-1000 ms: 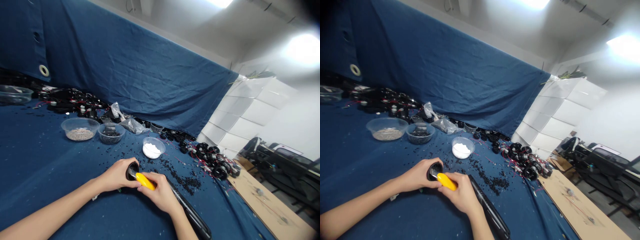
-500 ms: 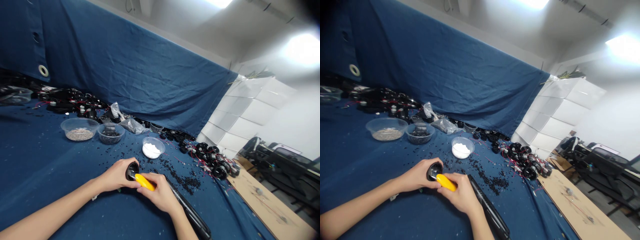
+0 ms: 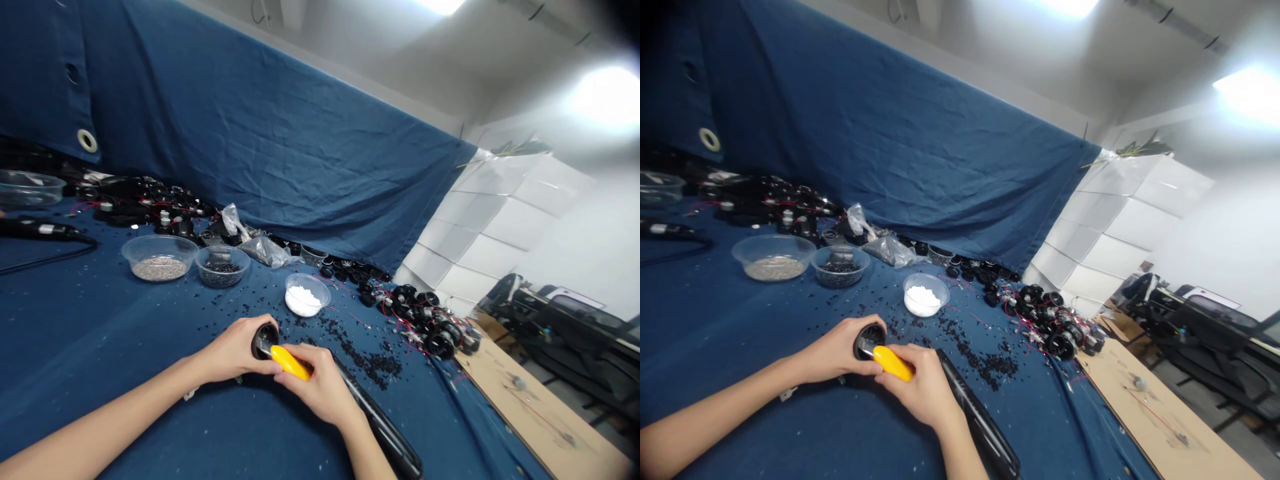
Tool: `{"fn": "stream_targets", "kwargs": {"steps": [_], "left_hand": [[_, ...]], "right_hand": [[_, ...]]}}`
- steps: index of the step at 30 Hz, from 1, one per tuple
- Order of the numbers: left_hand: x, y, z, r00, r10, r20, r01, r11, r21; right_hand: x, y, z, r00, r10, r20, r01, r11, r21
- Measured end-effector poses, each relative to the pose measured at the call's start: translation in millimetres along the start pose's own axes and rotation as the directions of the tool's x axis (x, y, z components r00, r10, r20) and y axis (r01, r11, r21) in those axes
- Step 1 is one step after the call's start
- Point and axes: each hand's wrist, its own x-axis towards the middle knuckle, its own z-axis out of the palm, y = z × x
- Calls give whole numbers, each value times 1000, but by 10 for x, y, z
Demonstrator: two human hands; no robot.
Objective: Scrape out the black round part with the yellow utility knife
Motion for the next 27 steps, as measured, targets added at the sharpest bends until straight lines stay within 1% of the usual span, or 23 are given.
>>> {"fn": "stream_targets", "kwargs": {"steps": [6,13,22,27], "left_hand": [[-15,3,3,1000,3,-9,-3,1000,-11],[-9,36,-4,1000,-7,-7,7,1000,-21],[-8,89,-21,998,-33,-44,34,999,22],[-17,111,-46,998,-48,-49,48,999,14]], "right_hand": [[1,-9,0,999,8,-45,-9,1000,-13],[-6,-17,-9,999,2,-40,-2,1000,-8],[0,1,-5,999,4,-45,-3,1000,2],[-3,5,-10,1000,-1,-29,1,1000,1]]}}
